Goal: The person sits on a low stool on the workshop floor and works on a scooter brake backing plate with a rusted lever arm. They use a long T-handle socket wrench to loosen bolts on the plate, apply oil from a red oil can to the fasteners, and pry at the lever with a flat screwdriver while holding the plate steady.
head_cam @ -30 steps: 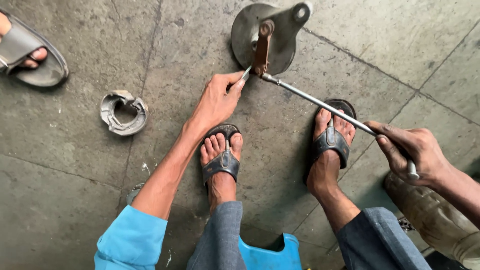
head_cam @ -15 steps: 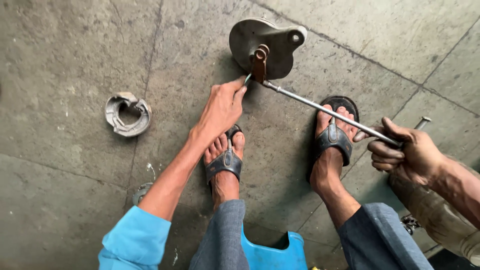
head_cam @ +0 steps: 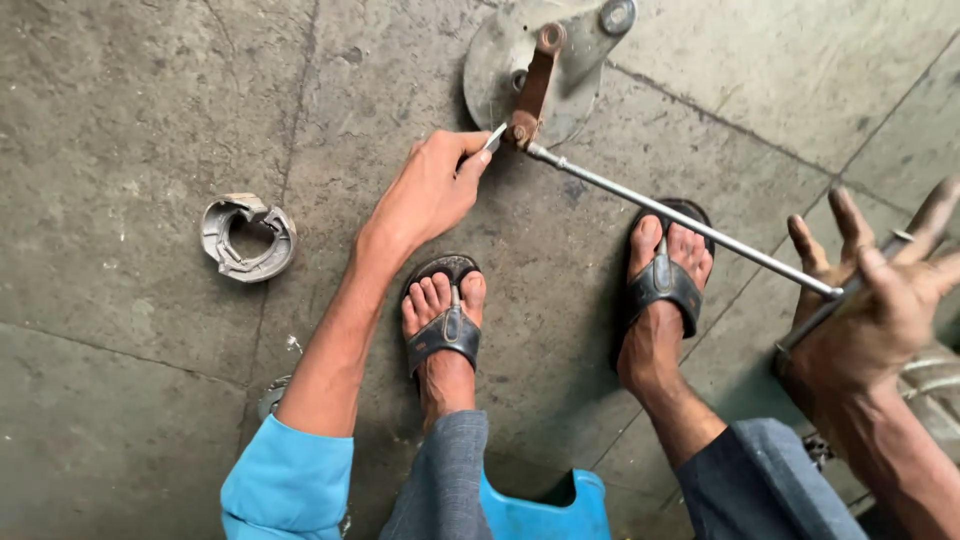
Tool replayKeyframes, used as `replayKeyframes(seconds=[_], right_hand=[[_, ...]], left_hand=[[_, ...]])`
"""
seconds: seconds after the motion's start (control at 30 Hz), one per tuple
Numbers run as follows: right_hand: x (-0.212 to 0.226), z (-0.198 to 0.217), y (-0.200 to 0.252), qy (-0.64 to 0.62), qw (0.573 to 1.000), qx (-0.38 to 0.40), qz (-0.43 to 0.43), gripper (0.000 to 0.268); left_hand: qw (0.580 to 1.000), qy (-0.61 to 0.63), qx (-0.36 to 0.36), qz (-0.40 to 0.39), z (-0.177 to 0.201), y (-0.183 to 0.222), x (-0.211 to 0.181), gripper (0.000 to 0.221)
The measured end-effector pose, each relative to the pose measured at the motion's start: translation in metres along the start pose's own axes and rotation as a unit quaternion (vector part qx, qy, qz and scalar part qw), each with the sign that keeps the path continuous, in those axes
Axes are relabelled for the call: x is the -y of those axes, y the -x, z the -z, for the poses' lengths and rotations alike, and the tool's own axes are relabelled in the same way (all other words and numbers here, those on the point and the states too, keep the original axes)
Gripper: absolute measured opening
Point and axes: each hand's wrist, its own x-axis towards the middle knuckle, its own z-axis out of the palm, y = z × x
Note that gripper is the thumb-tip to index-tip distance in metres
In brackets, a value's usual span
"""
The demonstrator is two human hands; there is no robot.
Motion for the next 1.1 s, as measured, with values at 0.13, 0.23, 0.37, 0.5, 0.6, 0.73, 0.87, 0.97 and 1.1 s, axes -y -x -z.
replayKeyframes(seconds=[0.13, 0.23, 0.37, 0.5, 0.6, 0.73, 0.87, 0.97, 1.1], right_hand=[[0.029, -0.039, -0.021, -0.133, 0.923, -0.308, -0.187, 0.061], [0.005, -0.003, -0.006, -0.092, 0.963, -0.201, -0.152, 0.034], [0.055, -0.060, -0.008, 0.041, 0.971, -0.143, -0.188, 0.057], [0.069, -0.055, -0.005, 0.295, 0.937, 0.079, -0.168, 0.104], [0.057, -0.026, -0.002, 0.467, 0.859, 0.208, 0.037, 0.108], [0.031, 0.046, 0.004, 0.693, 0.602, 0.384, 0.104, 0.088], [0.006, 0.077, -0.017, 0.724, 0.490, 0.357, 0.328, 0.047], [0.028, 0.030, -0.046, 0.725, 0.460, 0.351, 0.374, 0.046], [0.029, 0.018, -0.076, 0.695, 0.464, 0.376, 0.399, 0.070]], left_hand=[[1.000, 0.010, -0.001, 0.001, 0.002, -0.001, 0.004, 0.024], [1.000, -0.024, -0.011, 0.006, -0.002, 0.002, 0.002, 0.021], [0.999, -0.019, -0.009, 0.033, 0.002, 0.003, -0.012, 0.022], [0.999, -0.009, -0.003, 0.053, 0.001, 0.000, -0.011, 0.021], [0.999, -0.011, 0.001, 0.042, -0.003, 0.000, -0.005, 0.021], [0.998, -0.014, 0.013, 0.067, -0.002, -0.004, -0.006, 0.022], [0.998, -0.019, 0.028, 0.055, 0.003, -0.005, -0.008, 0.022], [0.998, -0.023, 0.030, 0.057, 0.005, -0.009, -0.008, 0.023], [0.998, -0.040, 0.045, 0.032, 0.004, -0.013, -0.002, 0.025]])
